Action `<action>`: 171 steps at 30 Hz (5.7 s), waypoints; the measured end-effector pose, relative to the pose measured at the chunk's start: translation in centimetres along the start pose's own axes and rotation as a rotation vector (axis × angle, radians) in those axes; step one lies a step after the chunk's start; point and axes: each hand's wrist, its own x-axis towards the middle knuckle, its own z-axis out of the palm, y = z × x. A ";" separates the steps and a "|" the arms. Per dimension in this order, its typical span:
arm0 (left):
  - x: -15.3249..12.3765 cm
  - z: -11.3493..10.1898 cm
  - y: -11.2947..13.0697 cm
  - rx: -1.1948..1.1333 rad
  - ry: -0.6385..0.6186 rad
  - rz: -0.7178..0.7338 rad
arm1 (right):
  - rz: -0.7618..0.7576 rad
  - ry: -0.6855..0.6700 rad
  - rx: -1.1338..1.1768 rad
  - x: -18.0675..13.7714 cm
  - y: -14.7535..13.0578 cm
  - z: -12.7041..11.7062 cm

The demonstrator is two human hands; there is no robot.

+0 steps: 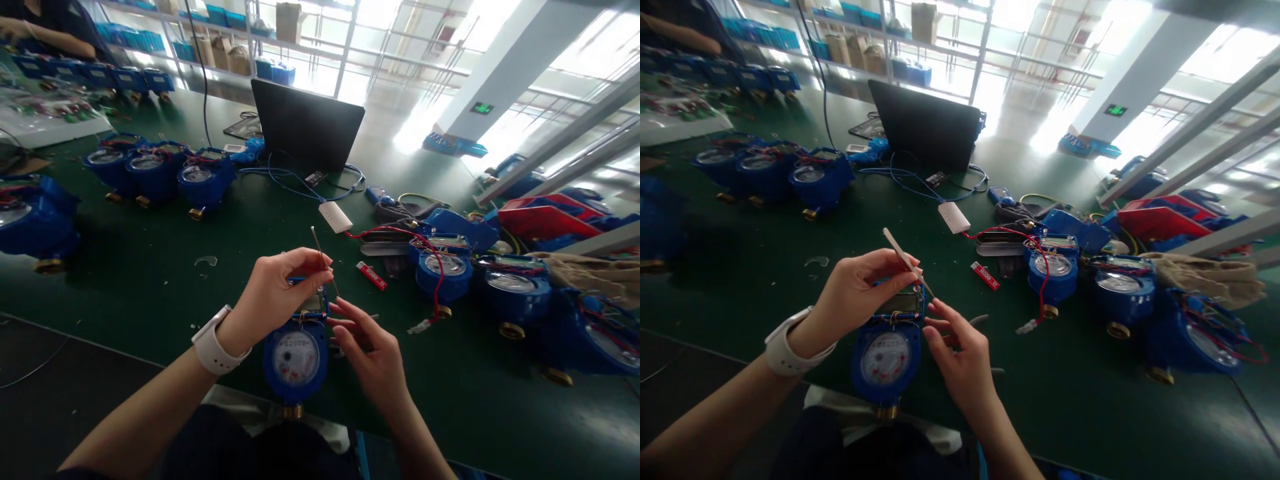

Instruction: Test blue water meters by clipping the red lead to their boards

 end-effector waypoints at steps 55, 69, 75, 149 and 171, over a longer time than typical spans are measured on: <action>-0.5 1.1 0.8 0.556 -0.087 0.274 | -0.268 0.095 -0.302 0.4 -0.3 0.8; 1.0 -0.2 0.2 0.444 -0.345 0.319 | -0.258 0.096 -0.317 0.3 -0.1 0.8; -0.1 0.7 0.2 0.444 -0.076 0.207 | -0.259 0.092 -0.321 0.3 -0.4 0.9; -2.2 -0.1 0.6 0.482 -0.026 0.465 | -0.545 -0.048 -0.309 3.3 -3.9 -2.2; -4.8 0.2 -3.8 0.459 0.117 -0.033 | -0.449 -0.188 -0.499 4.8 -4.3 -3.9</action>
